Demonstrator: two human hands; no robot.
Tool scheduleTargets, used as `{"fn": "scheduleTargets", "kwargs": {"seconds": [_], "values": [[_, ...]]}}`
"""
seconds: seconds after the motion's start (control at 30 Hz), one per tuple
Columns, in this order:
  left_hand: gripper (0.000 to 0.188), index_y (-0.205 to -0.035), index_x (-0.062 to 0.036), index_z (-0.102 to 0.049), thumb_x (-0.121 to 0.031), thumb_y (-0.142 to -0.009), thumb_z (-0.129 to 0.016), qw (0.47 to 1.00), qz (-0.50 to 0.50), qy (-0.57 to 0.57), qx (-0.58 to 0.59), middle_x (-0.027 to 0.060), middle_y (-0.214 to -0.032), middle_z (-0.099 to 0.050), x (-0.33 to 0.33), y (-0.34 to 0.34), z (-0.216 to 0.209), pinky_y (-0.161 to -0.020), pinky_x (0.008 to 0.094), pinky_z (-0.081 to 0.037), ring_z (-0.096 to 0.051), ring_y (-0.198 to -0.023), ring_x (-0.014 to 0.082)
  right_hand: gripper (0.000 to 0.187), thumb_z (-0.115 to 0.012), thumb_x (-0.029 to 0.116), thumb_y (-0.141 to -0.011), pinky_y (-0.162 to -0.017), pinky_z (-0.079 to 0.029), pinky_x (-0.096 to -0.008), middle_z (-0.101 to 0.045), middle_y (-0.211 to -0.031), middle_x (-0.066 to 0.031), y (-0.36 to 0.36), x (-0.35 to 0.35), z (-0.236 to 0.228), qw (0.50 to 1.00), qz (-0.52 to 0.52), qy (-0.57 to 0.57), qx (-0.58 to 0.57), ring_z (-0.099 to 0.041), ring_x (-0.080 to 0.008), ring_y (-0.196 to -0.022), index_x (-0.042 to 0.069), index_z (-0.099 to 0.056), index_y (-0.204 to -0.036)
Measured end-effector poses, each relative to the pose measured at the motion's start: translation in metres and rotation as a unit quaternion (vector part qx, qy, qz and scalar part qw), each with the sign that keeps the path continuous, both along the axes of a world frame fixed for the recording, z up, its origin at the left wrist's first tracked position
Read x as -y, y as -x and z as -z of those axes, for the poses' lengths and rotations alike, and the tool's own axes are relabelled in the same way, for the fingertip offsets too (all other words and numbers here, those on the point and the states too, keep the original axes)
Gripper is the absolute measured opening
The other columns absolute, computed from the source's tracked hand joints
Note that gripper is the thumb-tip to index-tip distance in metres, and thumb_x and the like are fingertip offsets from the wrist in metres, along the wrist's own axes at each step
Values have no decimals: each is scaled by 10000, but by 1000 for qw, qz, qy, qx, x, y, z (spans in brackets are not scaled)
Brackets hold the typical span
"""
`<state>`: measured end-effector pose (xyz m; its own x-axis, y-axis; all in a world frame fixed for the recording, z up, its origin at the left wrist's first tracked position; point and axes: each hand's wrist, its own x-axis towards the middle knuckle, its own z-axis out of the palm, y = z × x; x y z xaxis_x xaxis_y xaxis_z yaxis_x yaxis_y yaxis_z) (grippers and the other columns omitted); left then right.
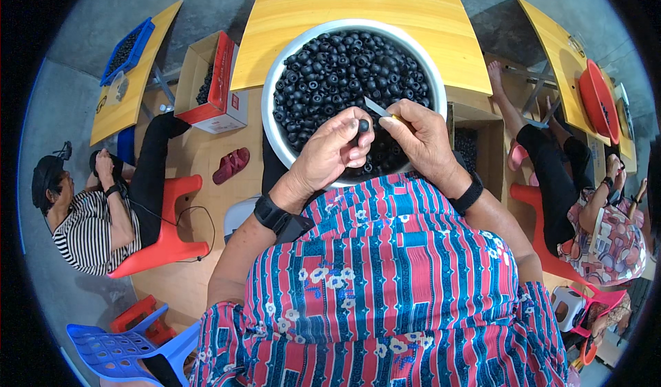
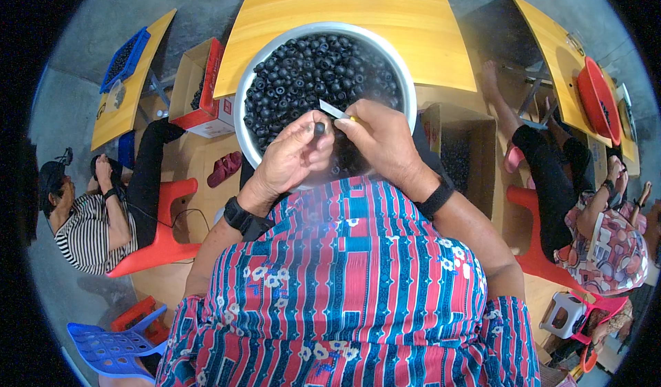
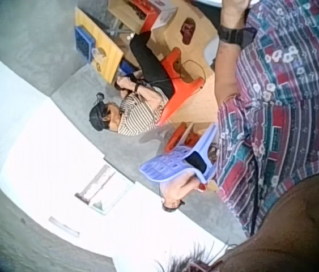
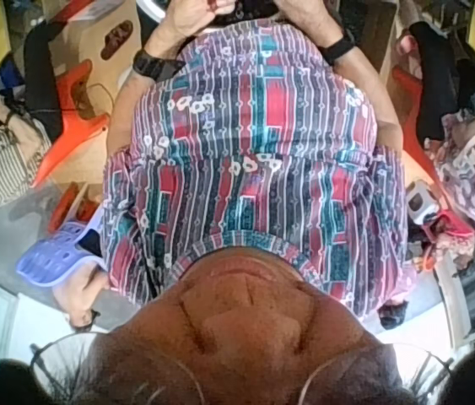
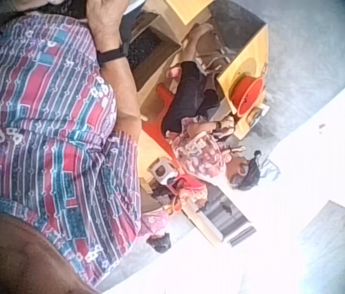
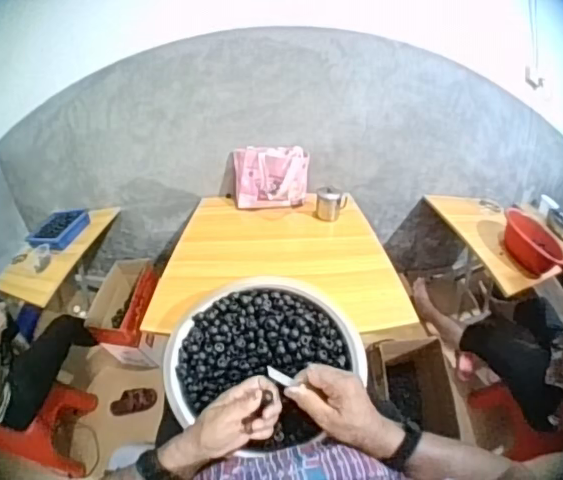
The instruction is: Manually cleaning or processing small black objects with a blade.
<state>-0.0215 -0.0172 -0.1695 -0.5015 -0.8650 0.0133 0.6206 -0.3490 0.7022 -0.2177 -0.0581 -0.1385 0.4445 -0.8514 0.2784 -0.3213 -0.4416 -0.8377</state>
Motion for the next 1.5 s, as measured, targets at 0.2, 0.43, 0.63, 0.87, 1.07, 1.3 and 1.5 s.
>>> {"fn": "scheduleTargets", "kwargs": {"seconds": [0.2,0.43,0.63,0.87,1.07,1.3,1.5], "values": [[248,-1056,-77,-487,-320,-1022,-445,996,-84,7,-38,24,-899,-469,1,-16,-16,-565,175,-356,-405,-694,65,155,-615,141,-921,-740,-460,-264,-620,-821,-54,8,1,4,987,18,-73,142,-567,-110,-799,-11,-642,-906],[161,-1039,-37,-625,-145,-975,-525,936,-137,54,320,-4,-735,-496,3,-19,-35,-531,203,-382,-452,-622,76,148,-597,125,-932,-770,-447,-244,-618,-863,-25,7,-2,-2,983,11,-97,154,-550,-91,-827,-11,-642,-893],[212,-993,-63,-665,-79,-785,-700,628,-180,326,683,114,-832,-557,1,-16,-36,-704,358,-482,-600,-790,273,150,-604,132,-929,-766,-445,-245,-608,-848,-18,7,-2,-3,984,4,-97,149,-545,-88,-820,-7,-633,-880],[268,-991,-78,-669,-108,-735,-743,566,-132,351,734,117,-900,-569,1,-10,-40,-770,405,-494,-599,-868,309,146,-619,139,-923,-750,-445,-243,-598,-819,-4,5,0,1,987,2,-70,146,-537,-78,-809,0,-631,-880],[261,-987,-82,-674,-135,-740,-740,563,-131,380,722,105,-887,-568,-1,-11,-35,-768,386,-505,-606,-864,294,155,-620,145,-920,-742,-449,-249,-604,-814,-15,5,1,3,987,0,-69,142,-544,-88,-801,-6,-633,-887],[252,-989,-86,-674,-138,-748,-730,580,-127,408,693,90,-885,-575,1,-7,-34,-754,376,-509,-611,-865,279,178,-624,167,-912,-735,-457,-261,-612,-809,-44,6,2,3,991,-2,-50,122,-561,-108,-793,-10,-639,-895],[238,-984,-93,-675,-124,-752,-715,567,-92,415,706,94,-898,-586,4,-4,-33,-743,383,-503,-618,-870,293,175,-623,160,-911,-739,-454,-260,-606,-814,-39,5,3,5,990,-3,-57,126,-557,-104,-798,-13,-637,-895]]}}
